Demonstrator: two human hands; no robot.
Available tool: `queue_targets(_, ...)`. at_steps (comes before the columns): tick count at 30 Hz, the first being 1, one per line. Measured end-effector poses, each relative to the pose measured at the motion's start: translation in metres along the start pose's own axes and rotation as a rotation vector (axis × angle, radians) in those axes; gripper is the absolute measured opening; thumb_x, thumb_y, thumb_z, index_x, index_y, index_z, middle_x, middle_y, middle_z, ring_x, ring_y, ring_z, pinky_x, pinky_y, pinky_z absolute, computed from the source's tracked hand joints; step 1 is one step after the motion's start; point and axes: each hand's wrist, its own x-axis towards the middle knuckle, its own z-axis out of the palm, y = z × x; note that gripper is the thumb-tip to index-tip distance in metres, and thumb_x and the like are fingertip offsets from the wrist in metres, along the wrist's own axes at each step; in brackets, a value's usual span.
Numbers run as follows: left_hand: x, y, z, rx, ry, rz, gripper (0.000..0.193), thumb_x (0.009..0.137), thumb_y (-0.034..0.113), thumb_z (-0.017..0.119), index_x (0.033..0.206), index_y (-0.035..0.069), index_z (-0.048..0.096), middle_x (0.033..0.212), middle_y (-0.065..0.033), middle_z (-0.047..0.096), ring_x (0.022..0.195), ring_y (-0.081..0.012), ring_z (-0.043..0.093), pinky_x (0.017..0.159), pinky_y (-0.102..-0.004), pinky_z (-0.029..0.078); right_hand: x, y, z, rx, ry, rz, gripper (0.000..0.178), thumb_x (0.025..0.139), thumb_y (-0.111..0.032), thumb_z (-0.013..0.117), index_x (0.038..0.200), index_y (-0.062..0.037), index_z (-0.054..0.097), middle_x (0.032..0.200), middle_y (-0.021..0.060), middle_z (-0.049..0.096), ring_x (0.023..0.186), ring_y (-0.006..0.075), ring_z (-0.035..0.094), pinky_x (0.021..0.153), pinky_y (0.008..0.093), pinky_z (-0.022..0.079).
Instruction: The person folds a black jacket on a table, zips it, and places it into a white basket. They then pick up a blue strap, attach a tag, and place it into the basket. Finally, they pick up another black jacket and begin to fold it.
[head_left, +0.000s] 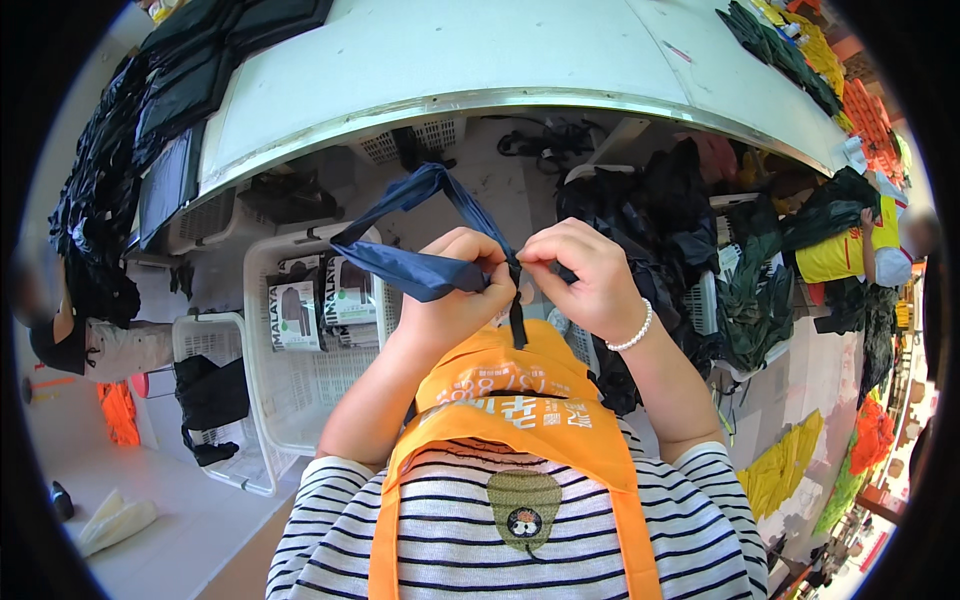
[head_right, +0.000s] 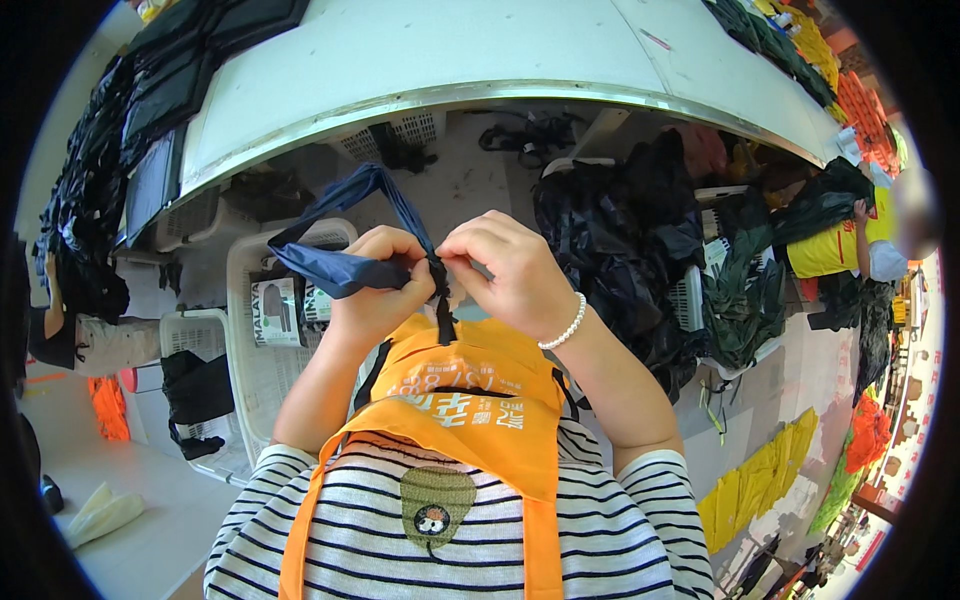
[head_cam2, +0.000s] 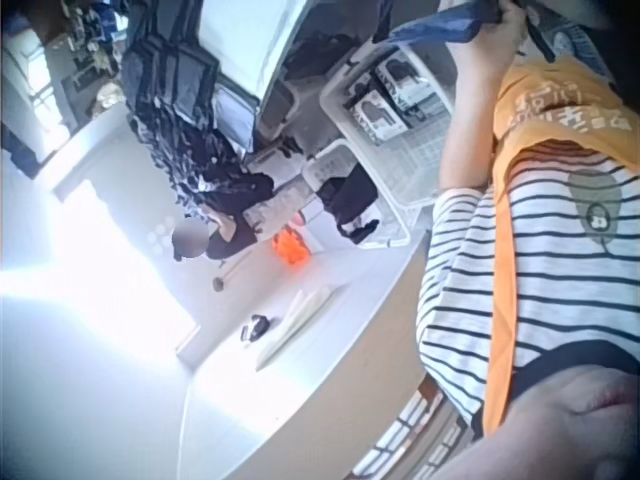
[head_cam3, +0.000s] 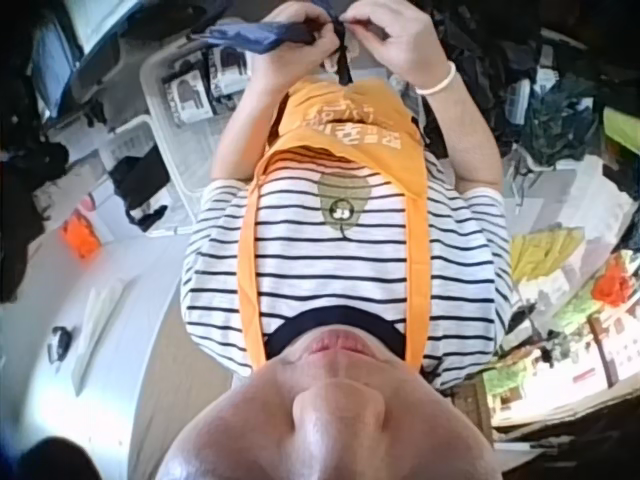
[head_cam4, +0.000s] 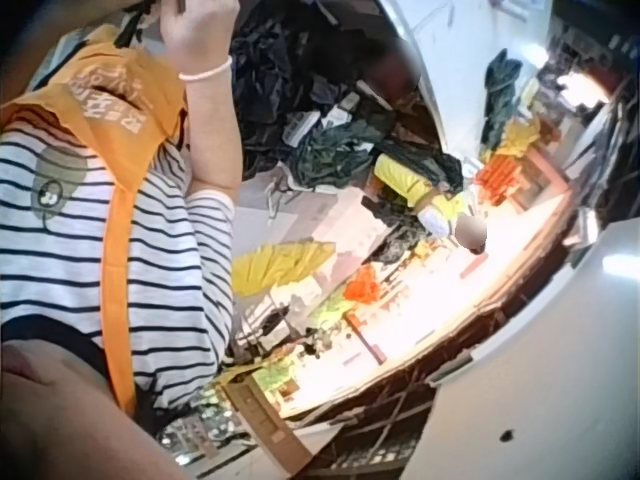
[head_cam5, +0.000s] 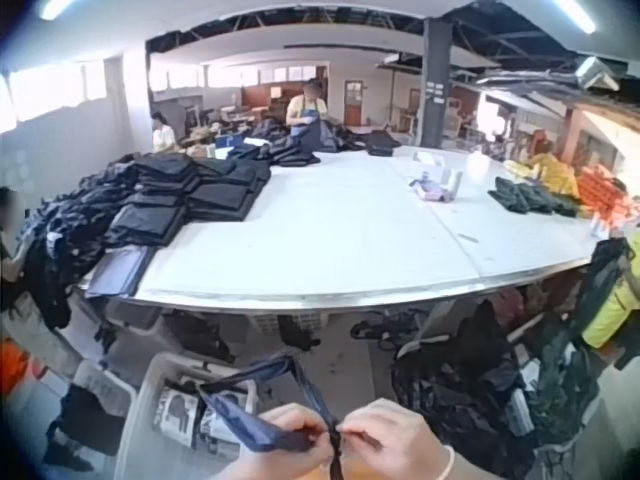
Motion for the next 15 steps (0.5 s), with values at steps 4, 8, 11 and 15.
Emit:
queue_targets(4,-0.001,-0.001,0.004,0.01,0.01,-0.011,0.013,0.067,-0.002,0.067,0.075,0.003,0.058,0.068,-0.0065,0.057,0.056,-0.017,0.058,0.05,-0.026,0.046,0.002,0.002,-0.004,-0.172,-0.059,-0.148,0.018,0.068,0.002,0.069,0.083,-0.0029,0.061,0.082,0.0059,0.063,0.076,0.0234,0.06,0.063,0.0295,0.051)
queue_targets(8,-0.002,-0.002,0.008,-0.002,0.016,-0.074,0.012,0.067,-0.001,0.067,0.075,0.003,0.058,0.068,-0.0073,0.058,0.056,-0.018,0.058,0.05,-0.0264,0.046,0.004,0.001,-0.003,-0.219,-0.103,-0.148,0.018,0.066,0.002,0.069,0.081,-0.0036,0.06,0.08,0.0056,0.062,0.074,0.0227,0.06,0.061,0.0292,0.05)
queue_targets(11,-0.004,-0.002,0.012,-0.014,-0.007,-0.137,0.011,0.068,-0.002,0.066,0.074,0.003,0.058,0.068,-0.0038,0.058,0.06,-0.0124,0.057,0.055,-0.0234,0.045,0.001,0.002,-0.001,-0.215,-0.13,-0.091,0.023,0.062,0.005,0.07,0.08,-0.0038,0.059,0.079,0.006,0.062,0.07,0.0233,0.059,0.06,0.0289,0.049)
queue_targets(15,-0.002,0.0,0.012,0.014,0.015,-0.122,0.011,0.067,-0.001,0.067,0.074,0.003,0.059,0.068,-0.0035,0.059,0.061,-0.0122,0.057,0.057,-0.0239,0.046,-0.003,0.006,0.004,-0.195,-0.02,-0.066,0.024,0.061,0.006,0.07,0.08,-0.0038,0.058,0.078,0.0062,0.062,0.069,0.0234,0.059,0.06,0.0292,0.049)
